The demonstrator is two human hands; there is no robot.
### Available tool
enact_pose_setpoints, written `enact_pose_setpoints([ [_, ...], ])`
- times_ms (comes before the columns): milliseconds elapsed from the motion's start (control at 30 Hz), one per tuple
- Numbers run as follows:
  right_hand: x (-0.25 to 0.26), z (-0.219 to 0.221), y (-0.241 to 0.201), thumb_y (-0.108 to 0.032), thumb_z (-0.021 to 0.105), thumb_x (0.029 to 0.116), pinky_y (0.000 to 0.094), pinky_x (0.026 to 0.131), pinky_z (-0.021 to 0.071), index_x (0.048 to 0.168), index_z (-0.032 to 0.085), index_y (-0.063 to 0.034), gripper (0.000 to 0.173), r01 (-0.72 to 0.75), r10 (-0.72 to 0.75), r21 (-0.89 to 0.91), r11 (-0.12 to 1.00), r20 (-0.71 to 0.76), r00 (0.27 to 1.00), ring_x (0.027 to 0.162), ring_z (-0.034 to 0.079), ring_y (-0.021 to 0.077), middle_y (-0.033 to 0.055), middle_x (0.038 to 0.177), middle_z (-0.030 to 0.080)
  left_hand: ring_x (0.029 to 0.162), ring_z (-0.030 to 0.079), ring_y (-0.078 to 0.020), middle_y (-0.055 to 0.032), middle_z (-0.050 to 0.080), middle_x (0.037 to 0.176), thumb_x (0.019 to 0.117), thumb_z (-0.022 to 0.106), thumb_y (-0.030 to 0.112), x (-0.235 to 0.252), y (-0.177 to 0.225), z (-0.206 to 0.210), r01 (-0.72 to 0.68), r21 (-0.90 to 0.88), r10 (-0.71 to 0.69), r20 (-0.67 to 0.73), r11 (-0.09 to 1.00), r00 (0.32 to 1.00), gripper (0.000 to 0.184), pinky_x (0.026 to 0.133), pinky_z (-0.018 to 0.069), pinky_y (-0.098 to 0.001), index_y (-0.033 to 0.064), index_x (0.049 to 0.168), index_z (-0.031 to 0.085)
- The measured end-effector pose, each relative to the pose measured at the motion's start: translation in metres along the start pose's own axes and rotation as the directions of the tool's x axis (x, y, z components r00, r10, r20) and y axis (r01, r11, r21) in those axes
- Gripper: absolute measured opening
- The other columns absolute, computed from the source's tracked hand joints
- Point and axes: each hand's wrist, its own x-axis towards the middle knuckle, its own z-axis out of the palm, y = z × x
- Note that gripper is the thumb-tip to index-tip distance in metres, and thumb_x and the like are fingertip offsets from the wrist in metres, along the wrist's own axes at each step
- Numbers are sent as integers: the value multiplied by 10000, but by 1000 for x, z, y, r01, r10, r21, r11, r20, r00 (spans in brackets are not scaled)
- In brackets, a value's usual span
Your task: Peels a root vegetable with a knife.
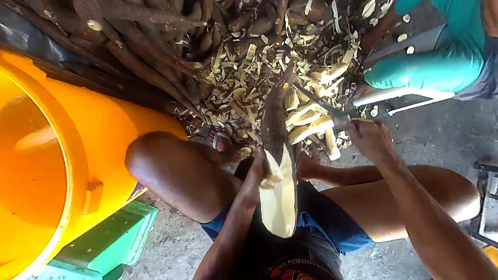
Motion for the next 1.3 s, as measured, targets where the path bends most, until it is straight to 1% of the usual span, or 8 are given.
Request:
enact_pose_setpoints([
  [167, -57, 11, -29, -792, 247, 971, 481, 467, 452, 710, 603, -80, 838, 472, -464, 197, 859, -88, 881, 512, 574, 245, 68, 535, 514, 956, 635, 15, 5, 666, 1053, 1128, 133, 286, -7, 11, 14, -82, 40, 88, -207, 996, 974, 485, 833, 547, -180, 53, 1308, 517],
  [233, -67, 12, -42, -802, 280, 963, 453, 446, 453, 710, 600, -90, 820, 599, -590, 172, 782, -105, 800, 497, 578, 232, 60, 531, 518, 955, 553, 19, -70, 596, 1066, 1123, 201, 111, 3, 14, 13, -184, 138, 216, -276, 973, 937, 395, 855, 463, -138, -105, 1315, 471],
  [300, -67, 12, -52, -775, 342, 961, 494, 443, 480, 752, 666, -59, 813, 638, -633, 24, 770, -105, 767, 510, 627, 294, 106, 563, 585, 1013, 571, 65, -51, 617, 1144, 1127, 232, 163, -3, 17, 17, -204, 136, 235, -271, 969, 934, 399, 898, 468, -117, -59, 1369, 457],
  [433, -42, 18, -36, -749, 375, 951, 535, 431, 469, 752, 662, -17, 811, 546, -566, -150, 824, -165, 808, 516, 638, 368, 150, 578, 597, 727, 582, 48, 46, 598, 823, 1136, 210, 231, -10, 18, 20, -123, 126, 153, -262, 984, 953, 399, 684, 506, -134, 46, 1105, 562],
  [633, -25, 56, -20, -751, 320, 961, 508, 420, 454, 692, 611, -32, 822, 494, -514, -139, 858, -235, 825, 503, 628, 346, 131, 556, 573, 885, 661, -20, 15, 677, 978, 1133, 210, 373, -1, 7, 15, -58, -22, 53, -196, 998, 979, 463, 785, 567, -204, 117, 1251, 578],
  [1100, 5, 71, -10, -722, 374, 977, 515, 451, 477, 703, 602, -72, 741, 474, -494, -190, 860, -74, 866, 546, 653, 353, 118, 560, 572, 804, 710, -158, -80, 702, 884, 1099, 276, 480, 7, -3, 20, 57, -339, -126, -186, 939, 974, 506, 702, 615, -336, 108, 1130, 617],
  [1233, 26, 43, 31, -574, 316, 1080, 746, 779, 496, 1066, 688, 6, 690, -80, 95, -112, 990, 131, 987, 995, 663, 547, 314, 997, 688, 897, 709, -280, -185, 695, 1031, 1082, 217, 568, 4, -21, -13, 26, -276, -41, -47, 961, 998, 659, 753, 619, -447, 55, 1295, 571],
  [1300, 34, 23, 39, -664, 248, 1040, 729, 738, 476, 881, 649, 49, 834, -88, 101, 107, 990, -118, 988, 876, 663, 520, 303, 839, 652, 878, 709, -253, -169, 686, 1023, 1069, 173, 541, 8, -21, -30, -36, -175, 27, -56, 984, 998, 661, 738, 620, -426, 36, 1313, 523],
])
